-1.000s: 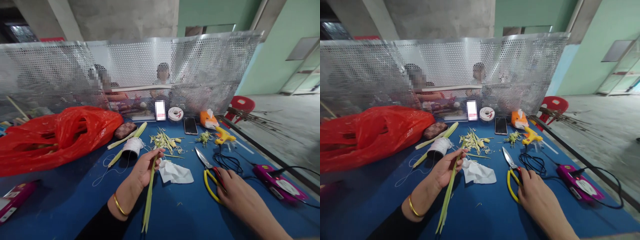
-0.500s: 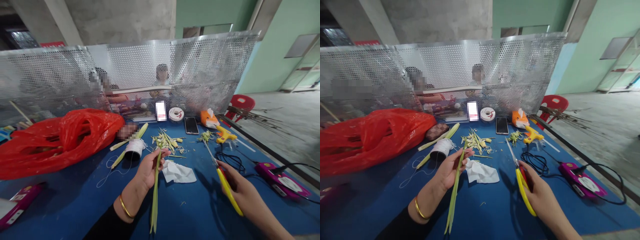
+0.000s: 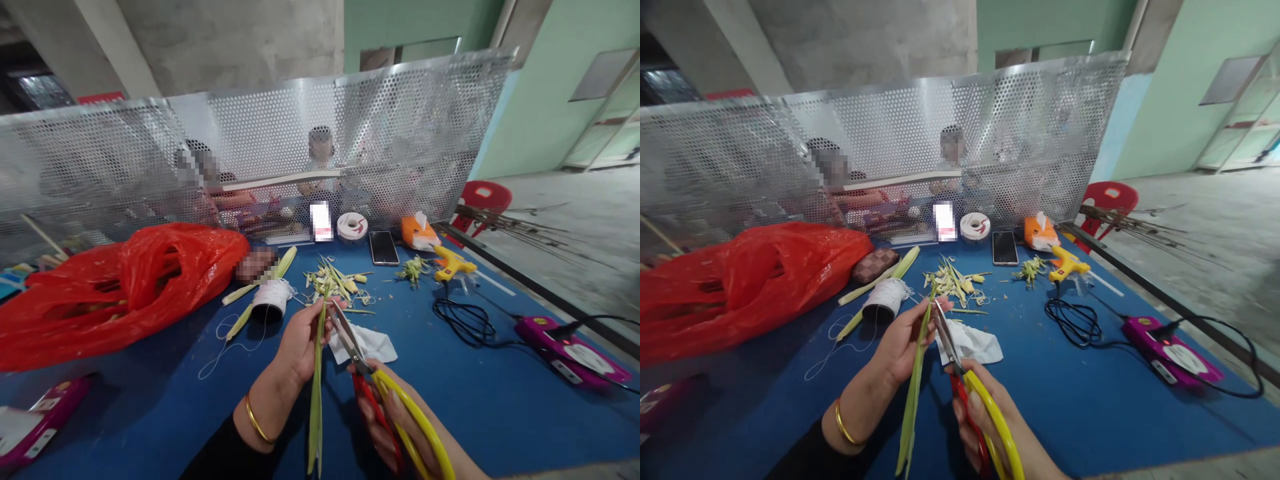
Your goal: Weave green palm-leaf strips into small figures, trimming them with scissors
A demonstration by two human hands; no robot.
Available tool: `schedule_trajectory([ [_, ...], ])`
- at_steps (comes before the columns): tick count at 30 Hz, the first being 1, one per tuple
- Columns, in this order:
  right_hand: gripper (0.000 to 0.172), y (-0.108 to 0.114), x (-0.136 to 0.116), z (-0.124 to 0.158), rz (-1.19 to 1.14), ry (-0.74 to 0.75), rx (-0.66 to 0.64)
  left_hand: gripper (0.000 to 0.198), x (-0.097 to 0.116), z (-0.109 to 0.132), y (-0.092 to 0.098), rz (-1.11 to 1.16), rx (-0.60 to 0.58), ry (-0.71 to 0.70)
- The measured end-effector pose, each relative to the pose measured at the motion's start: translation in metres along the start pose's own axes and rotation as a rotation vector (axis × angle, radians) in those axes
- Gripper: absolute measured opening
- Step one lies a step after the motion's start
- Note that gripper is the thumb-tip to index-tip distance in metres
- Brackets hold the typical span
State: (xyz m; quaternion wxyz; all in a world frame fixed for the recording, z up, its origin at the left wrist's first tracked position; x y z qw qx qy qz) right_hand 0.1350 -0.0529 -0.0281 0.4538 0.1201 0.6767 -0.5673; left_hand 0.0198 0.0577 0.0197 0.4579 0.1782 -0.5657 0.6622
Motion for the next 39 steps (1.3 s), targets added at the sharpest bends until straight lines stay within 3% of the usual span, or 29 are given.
schedule_trajectory([
  [12, 0.060, -0.006, -0.004, 0.006, 0.028, -0.026, 0.148, 0.025, 0.001, 0.006, -0.003, -0.006, 0.041, 0.018],
  [19, 0.057, -0.007, -0.004, 0.000, 0.108, 0.032, 0.150, 0.023, -0.005, 0.002, -0.002, -0.020, 0.015, 0.024],
  [31, 0.056, -0.011, -0.003, -0.007, 0.266, -0.015, 0.210, 0.020, -0.005, 0.003, -0.002, -0.048, 0.059, -0.027],
  [39, 0.053, -0.010, -0.002, -0.009, 0.226, 0.013, 0.213, 0.020, -0.007, 0.001, 0.000, -0.057, 0.059, -0.028],
])
Point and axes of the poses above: each hand's wrist, its own z-axis away from the middle knuckle, its own y-axis out of the back of the hand, x = y × z, the point moved 5 cm from there along -z, towards the middle knuckle, and after that the axes turned 5 degrees about -x, right-handed, at the moved point
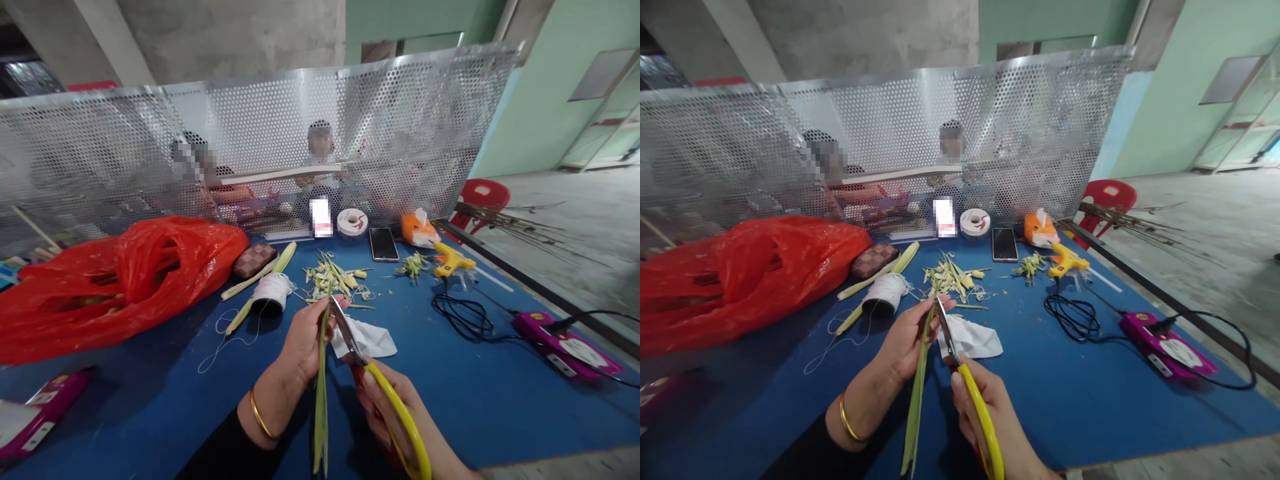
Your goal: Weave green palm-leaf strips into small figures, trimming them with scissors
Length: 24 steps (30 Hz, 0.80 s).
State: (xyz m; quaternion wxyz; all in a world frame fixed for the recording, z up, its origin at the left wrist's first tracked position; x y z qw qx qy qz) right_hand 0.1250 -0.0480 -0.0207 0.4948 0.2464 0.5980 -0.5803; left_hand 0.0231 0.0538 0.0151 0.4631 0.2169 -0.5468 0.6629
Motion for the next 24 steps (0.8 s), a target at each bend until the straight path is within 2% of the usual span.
schedule_trajectory([
  [8, 0.054, 0.0004, 0.0025, 0.0000, -0.042, -0.011, 0.006, 0.021, -0.0026, -0.0005, -0.0002, -0.002, -0.038, -0.003],
  [18, 0.055, 0.0073, 0.0057, 0.0037, -0.127, -0.040, 0.011, 0.023, -0.0055, -0.0022, 0.0026, 0.017, -0.001, 0.045],
  [24, 0.057, 0.0066, 0.0064, 0.0038, -0.073, -0.023, -0.006, 0.022, -0.0053, -0.0015, 0.0007, 0.040, -0.013, 0.056],
])
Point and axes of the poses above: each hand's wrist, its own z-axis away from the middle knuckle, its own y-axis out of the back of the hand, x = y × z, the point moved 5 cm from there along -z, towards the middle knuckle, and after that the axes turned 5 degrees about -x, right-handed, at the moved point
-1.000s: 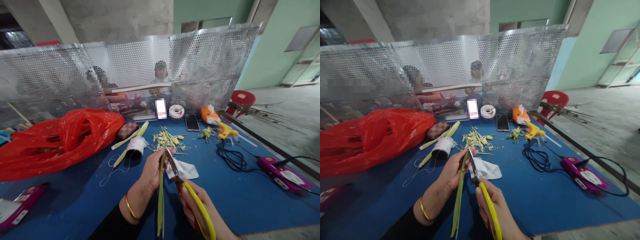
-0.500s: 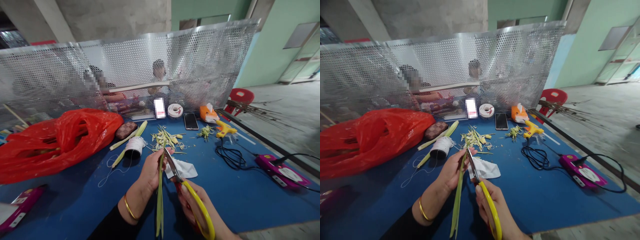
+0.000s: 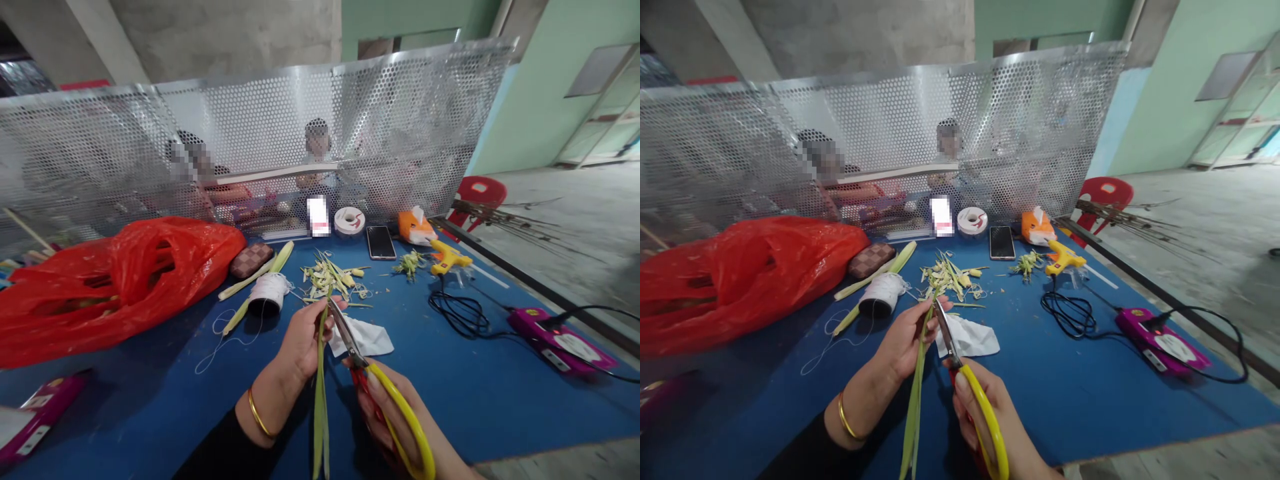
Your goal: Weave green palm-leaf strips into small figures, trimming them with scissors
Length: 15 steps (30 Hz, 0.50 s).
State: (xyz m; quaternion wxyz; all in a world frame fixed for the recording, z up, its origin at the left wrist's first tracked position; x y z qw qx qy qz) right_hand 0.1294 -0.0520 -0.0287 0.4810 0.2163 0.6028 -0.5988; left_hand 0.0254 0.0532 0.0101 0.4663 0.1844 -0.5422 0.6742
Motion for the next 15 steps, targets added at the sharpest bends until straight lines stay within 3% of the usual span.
schedule_trajectory([
  [6, 0.055, -0.006, -0.012, 0.006, 0.079, 0.072, -0.026, 0.022, -0.001, 0.000, -0.001, 0.060, -0.015, 0.007],
  [15, 0.056, -0.006, -0.012, 0.006, 0.133, 0.060, -0.029, 0.021, -0.001, -0.001, -0.003, 0.090, -0.014, 0.009],
])
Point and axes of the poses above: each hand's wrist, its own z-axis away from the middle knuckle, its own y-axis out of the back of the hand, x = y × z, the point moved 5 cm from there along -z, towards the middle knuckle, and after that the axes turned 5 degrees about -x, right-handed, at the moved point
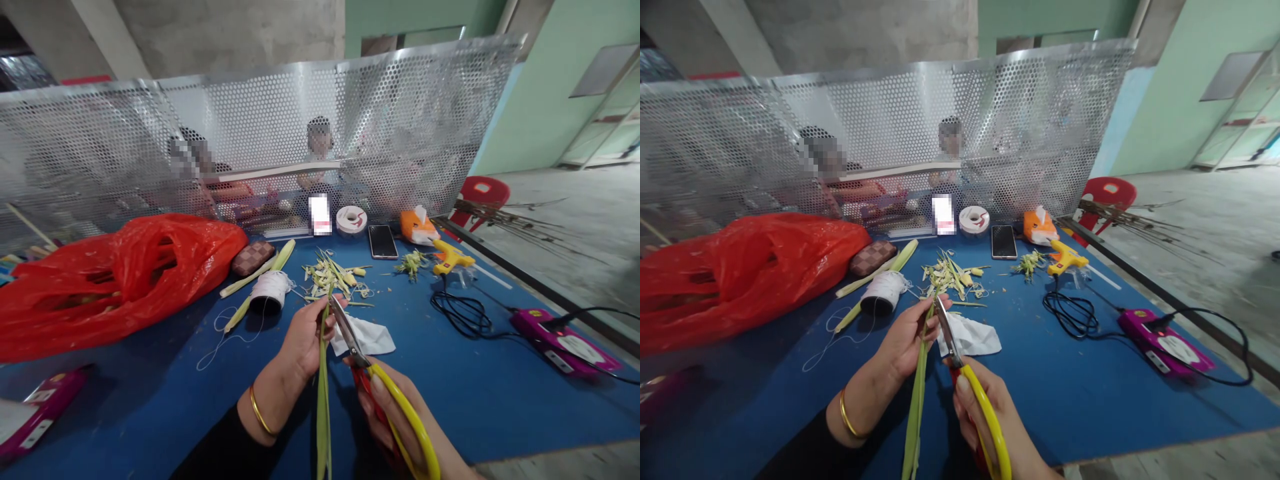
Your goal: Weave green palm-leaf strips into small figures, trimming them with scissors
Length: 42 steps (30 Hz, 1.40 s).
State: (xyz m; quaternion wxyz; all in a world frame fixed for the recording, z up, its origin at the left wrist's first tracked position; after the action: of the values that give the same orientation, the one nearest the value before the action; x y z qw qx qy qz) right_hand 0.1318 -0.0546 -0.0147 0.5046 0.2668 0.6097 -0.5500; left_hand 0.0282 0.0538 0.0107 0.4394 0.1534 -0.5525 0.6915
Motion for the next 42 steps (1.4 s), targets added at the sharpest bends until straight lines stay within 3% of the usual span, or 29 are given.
schedule_trajectory([
  [11, 0.060, 0.002, 0.013, -0.005, -0.102, -0.044, 0.002, 0.018, -0.005, 0.000, 0.002, -0.040, -0.007, 0.022],
  [14, 0.061, 0.005, 0.007, -0.002, -0.015, 0.019, -0.011, 0.015, -0.004, -0.001, 0.003, -0.019, 0.011, 0.040],
  [17, 0.064, 0.024, -0.008, 0.000, 0.112, 0.036, 0.104, 0.018, -0.001, -0.003, 0.007, 0.003, 0.023, 0.038],
  [20, 0.066, 0.062, -0.028, -0.001, 0.389, 0.019, 0.292, 0.017, 0.004, -0.005, 0.010, 0.001, 0.018, 0.016],
  [23, 0.056, 0.099, -0.054, -0.001, 0.929, 0.079, 0.472, 0.013, 0.012, -0.004, 0.008, -0.060, 0.021, -0.042],
  [26, 0.049, 0.121, -0.070, -0.001, 1.375, -0.016, 0.592, 0.008, 0.022, -0.006, 0.000, -0.131, 0.048, -0.101],
  [31, 0.040, 0.120, -0.085, -0.016, 1.654, -0.081, 0.535, 0.003, 0.049, -0.032, -0.019, -0.210, 0.048, -0.095],
  [36, 0.029, 0.111, -0.086, -0.031, 1.844, -0.081, 0.390, 0.016, 0.067, -0.059, -0.017, -0.260, 0.031, 0.096],
  [40, 0.017, 0.105, -0.090, -0.035, 1.992, -0.088, 0.309, 0.011, 0.063, -0.051, -0.010, -0.219, -0.028, 0.119],
  [42, 0.014, 0.093, -0.099, -0.041, 1.996, -0.016, 0.263, 0.007, 0.057, -0.039, -0.012, -0.175, -0.068, 0.107],
])
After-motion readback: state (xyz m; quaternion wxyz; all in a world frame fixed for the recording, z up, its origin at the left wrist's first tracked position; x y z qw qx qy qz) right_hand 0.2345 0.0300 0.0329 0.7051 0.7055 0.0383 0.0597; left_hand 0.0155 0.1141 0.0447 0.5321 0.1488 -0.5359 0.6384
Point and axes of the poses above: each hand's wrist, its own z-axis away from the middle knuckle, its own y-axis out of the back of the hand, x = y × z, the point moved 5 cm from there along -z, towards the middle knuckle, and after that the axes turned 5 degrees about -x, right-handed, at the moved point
